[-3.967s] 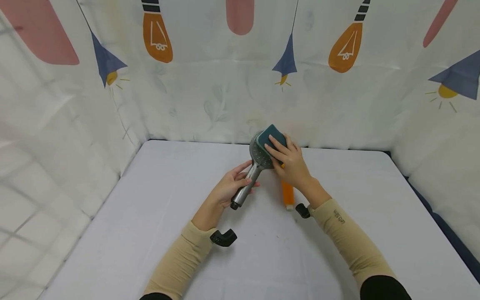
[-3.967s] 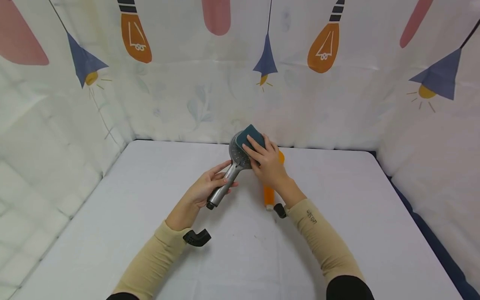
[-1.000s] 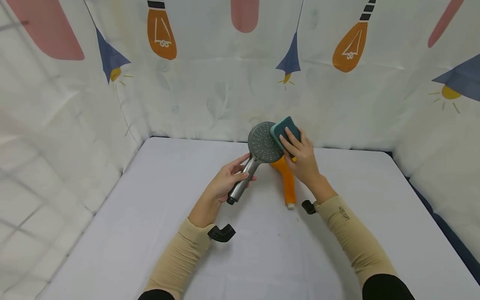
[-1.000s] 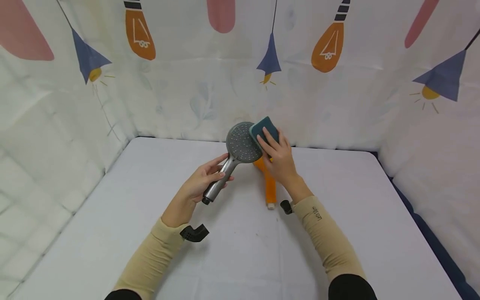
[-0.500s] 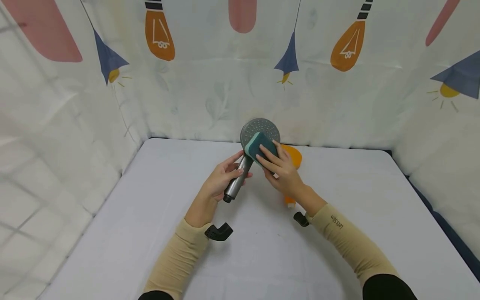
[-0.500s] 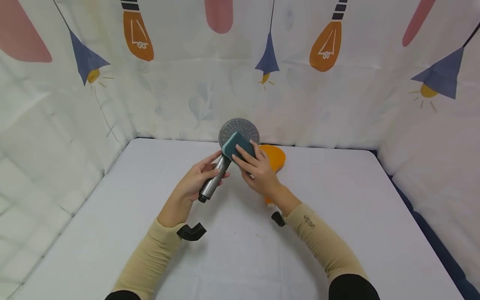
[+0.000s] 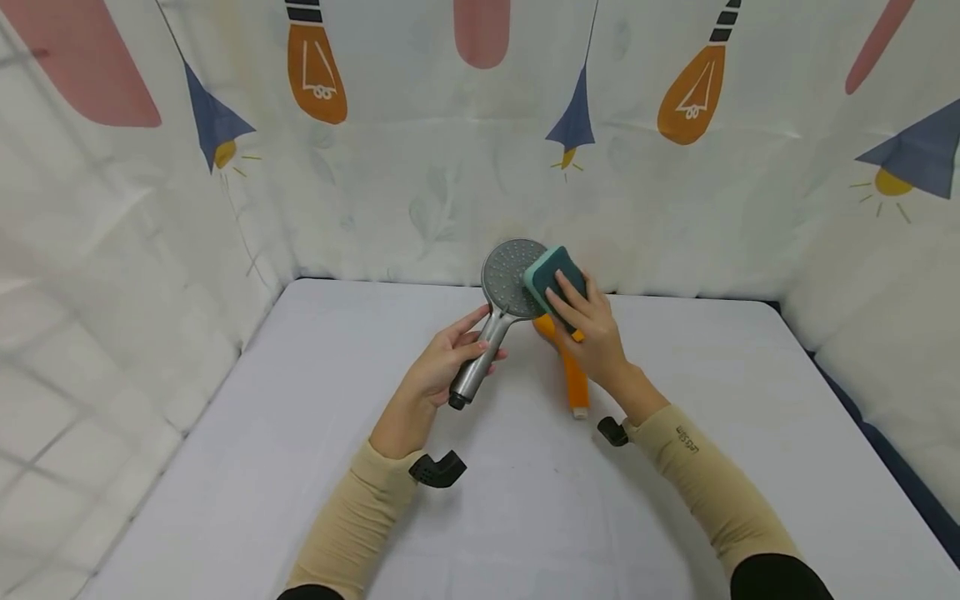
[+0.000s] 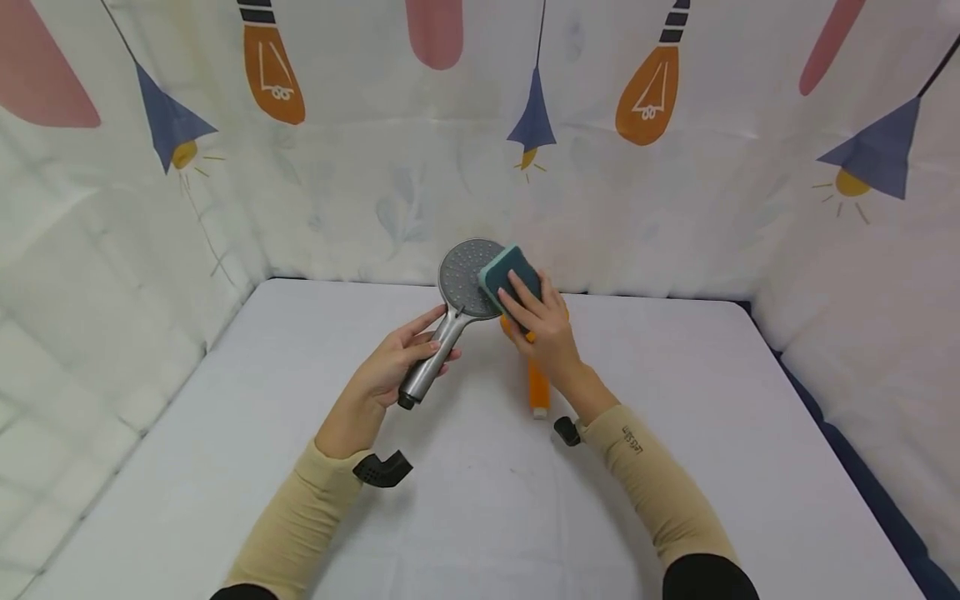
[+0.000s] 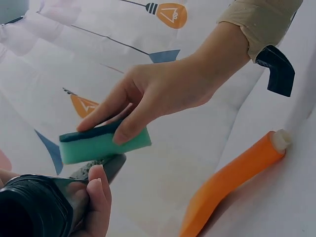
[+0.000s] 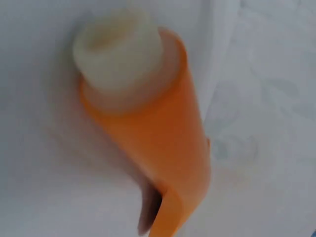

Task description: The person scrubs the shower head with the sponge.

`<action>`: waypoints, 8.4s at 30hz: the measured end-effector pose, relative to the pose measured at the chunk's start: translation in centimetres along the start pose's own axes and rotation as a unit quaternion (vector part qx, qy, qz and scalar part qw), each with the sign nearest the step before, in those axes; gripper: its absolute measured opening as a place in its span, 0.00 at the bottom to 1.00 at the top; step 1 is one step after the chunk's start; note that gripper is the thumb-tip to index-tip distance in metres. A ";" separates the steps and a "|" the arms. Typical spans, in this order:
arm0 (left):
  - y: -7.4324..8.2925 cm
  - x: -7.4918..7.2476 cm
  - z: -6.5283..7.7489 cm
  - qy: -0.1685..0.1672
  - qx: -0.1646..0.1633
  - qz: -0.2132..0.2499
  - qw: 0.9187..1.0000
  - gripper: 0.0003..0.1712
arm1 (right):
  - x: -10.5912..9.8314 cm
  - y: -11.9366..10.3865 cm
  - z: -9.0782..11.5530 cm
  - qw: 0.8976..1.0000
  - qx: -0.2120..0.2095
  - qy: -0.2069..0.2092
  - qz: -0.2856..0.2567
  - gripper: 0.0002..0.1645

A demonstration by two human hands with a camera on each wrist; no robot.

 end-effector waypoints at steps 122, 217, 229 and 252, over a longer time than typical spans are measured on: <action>0.5 -0.6 0.2 -0.065 0.026 -0.083 0.994 0.39 | -1.0 1.9 -1.4 0.976 0.199 0.003 -0.086 0.29; 0.6 0.2 0.4 -0.028 -0.007 -0.036 0.999 0.39 | -2.0 -1.0 1.3 0.999 0.011 -0.029 0.024 0.31; 0.8 0.4 0.6 -0.040 0.000 -0.033 0.999 0.39 | -2.0 -0.7 2.1 0.999 0.043 0.028 -0.017 0.28; 0.7 0.9 0.0 -0.060 0.016 -0.048 0.997 0.38 | -3.3 -0.2 1.9 0.996 0.076 0.030 0.031 0.27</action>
Point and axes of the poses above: each hand's wrist, its own z-axis away from the middle knuckle, its own x-axis out of the palm, y = z × x, the point moved 2 cm from there along -z, towards the middle knuckle, and after that the axes turned 11 degrees about x, right-handed, at the moved point
